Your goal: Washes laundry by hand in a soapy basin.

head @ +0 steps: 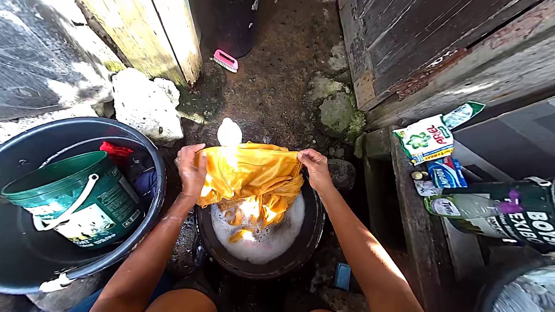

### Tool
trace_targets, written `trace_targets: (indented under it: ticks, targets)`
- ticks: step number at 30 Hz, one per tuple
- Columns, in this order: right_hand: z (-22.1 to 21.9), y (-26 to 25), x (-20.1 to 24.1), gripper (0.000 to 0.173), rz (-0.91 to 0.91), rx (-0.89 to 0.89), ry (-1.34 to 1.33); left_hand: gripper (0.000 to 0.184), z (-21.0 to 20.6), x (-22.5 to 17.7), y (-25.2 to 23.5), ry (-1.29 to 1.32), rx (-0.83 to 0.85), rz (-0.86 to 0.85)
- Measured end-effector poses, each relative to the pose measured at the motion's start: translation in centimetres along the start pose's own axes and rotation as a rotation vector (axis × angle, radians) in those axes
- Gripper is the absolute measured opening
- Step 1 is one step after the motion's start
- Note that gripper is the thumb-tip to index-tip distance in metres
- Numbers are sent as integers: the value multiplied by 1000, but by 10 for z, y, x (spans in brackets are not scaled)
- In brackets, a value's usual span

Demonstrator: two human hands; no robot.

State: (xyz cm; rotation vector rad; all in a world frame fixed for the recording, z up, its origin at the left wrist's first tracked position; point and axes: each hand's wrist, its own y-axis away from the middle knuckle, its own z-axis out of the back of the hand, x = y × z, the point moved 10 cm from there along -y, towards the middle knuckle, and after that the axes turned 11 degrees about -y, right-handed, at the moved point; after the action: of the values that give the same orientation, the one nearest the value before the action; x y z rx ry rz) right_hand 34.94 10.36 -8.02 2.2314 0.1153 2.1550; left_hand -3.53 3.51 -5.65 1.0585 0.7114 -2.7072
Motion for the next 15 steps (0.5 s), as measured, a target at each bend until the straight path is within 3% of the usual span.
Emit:
trace_targets:
  ticks: [4,8,10,12,15]
  targets:
    - [-35,16,30,9,78,182,-78,41,-36,-75,23,-155,198,-296]
    - [-67,31,51,16,126,458,-195,70,-80,-97,41,-283,335,-471]
    - [-74,34,53,15,124,527,-238,54,-88,-97,42,-305,419,-461]
    - [-71,32,52,14,146,507,-254,22,-91,-91,41,-334,462,-443]
    - [-48,27,45,16,185,247,80,15,-82,-82,37,-294,462,-409]
